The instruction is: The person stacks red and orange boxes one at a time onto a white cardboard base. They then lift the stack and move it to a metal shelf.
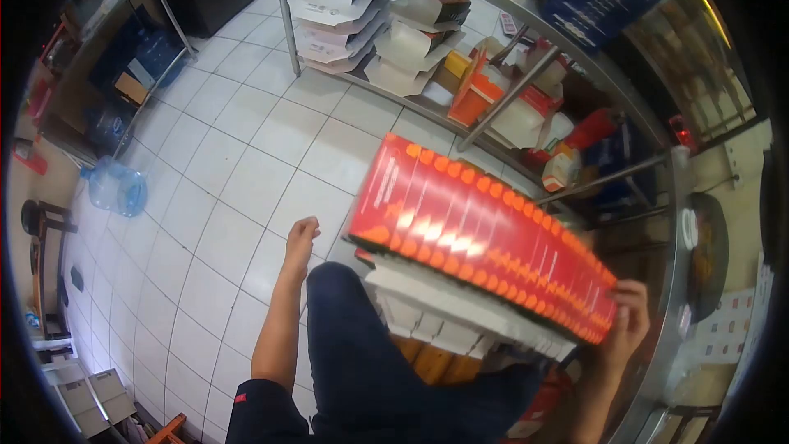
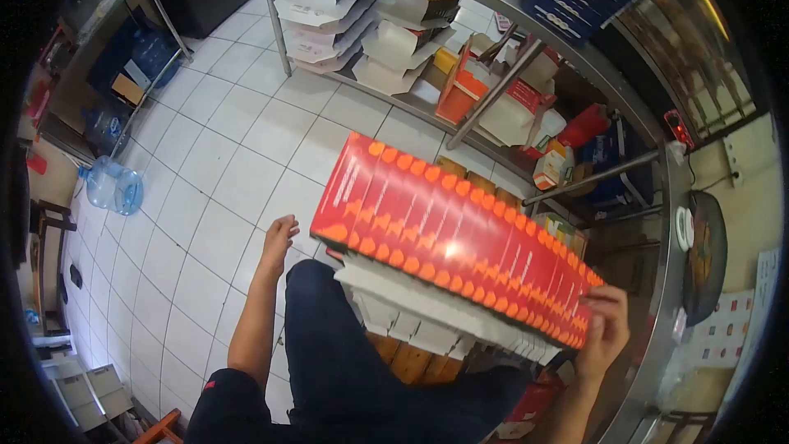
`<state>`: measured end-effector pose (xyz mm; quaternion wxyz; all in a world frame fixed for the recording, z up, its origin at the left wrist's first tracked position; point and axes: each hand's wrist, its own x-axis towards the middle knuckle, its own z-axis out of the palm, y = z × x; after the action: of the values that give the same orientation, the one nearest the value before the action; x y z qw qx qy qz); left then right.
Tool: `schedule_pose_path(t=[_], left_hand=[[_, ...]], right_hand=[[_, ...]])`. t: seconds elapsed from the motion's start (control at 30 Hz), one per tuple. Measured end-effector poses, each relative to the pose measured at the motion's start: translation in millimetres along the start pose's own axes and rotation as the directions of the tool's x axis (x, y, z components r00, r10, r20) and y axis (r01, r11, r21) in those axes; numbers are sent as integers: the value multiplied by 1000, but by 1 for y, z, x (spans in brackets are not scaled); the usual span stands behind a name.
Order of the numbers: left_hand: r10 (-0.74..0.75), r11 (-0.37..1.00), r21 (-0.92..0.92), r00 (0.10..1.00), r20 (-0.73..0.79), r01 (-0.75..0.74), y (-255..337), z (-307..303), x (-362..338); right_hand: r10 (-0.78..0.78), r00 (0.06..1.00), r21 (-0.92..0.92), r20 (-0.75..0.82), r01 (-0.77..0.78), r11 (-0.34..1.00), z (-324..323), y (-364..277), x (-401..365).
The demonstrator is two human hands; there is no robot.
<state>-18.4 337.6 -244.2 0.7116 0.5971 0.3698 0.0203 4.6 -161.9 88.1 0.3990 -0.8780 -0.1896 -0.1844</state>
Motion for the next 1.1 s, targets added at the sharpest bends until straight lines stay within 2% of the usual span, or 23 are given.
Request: schedule_pose_path(t=[0.1, 0.2, 0.23, 0.3, 0.37, 0.4, 0.47, 0.5, 0.57, 0.6, 0.63, 0.7, 0.73, 0.77, 0.83, 0.9, 0.97, 1.07, 1.1], left_hand=[[-84, 996, 24, 996, -22, 84, -18, -3, 19], [-64, 998, 12, 995, -77, 65, -28, -4, 35], [-23, 996, 84, 997, -72, 29, -38, -6, 41], [-29, 993, 117, 999, -21, 31, -17, -1, 34], [-125, 984, 129, 992, 15, 122, 8, 9, 25], [-154, 980, 134, 987, 55, 145, 10, 10, 25], [-208, 967, 171, 973, 105, 188, 0, 10, 31], [-251, 951, 223, 955, 160, 213, -2, 8, 35], [-265, 935, 295, 941, 211, 197, -6, 3, 45], [-272, 906, 386, 936, 223, 172, -14, 0, 53], [-270, 872, 472, 934, 233, 134, -18, 0, 63], [-275, 824, 558, 928, 250, 94, -19, -2, 78], [-275, 779, 626, 922, 272, 48, -14, -4, 86], [-276, 726, 688, 914, 296, -3, -9, -6, 92], [-279, 665, 741, 889, 362, -93, -22, -23, 107], [-387, 258, 901, 817, 428, -350, -18, -41, 117], [-565, -8, 886, 733, 378, -463, -10, -66, 121], [-760, -212, 784, 603, 243, -583, 14, -124, 109], [-806, -276, 731, 564, 177, -624, 15, -152, 98]], right_hand=[[30, 972, 108, 234, -56, 993, 33, -3, 35], [180, 939, 99, 292, -217, 971, 73, -10, 69], [218, 929, 27, 299, -237, 971, 79, -7, 71], [348, 913, 51, 214, -366, 929, 94, -8, 60], [556, 826, 75, 91, -562, 823, 108, -33, 46], [568, 818, 61, 98, -574, 816, 115, -45, 34], [500, 857, -177, -123, -515, 839, 130, -60, 21], [512, 849, -181, -131, -528, 830, 139, -72, 20], [574, 819, -335, 23, -534, 776, 148, -97, 17], [637, 763, -509, 110, -507, 695, 144, -111, 28], [648, 758, -502, 82, -530, 684, 145, -116, 32], [517, 853, -533, -75, -472, 702, 142, -122, 30], [754, 650, -329, -91, -734, 594, 130, -131, 28], [757, 645, -372, -102, -731, 573, 118, -135, 30], [654, 745, -518, -132, -614, 595, 95, -147, 27], [649, 721, -623, -243, -629, 465, 73, -165, 24], [568, 745, -669, -351, -623, 405, 47, -184, 15], [549, 703, -659, -452, -678, 326, 24, -219, 20], [486, 719, -654, -497, -679, 334, 17, -223, 18]])
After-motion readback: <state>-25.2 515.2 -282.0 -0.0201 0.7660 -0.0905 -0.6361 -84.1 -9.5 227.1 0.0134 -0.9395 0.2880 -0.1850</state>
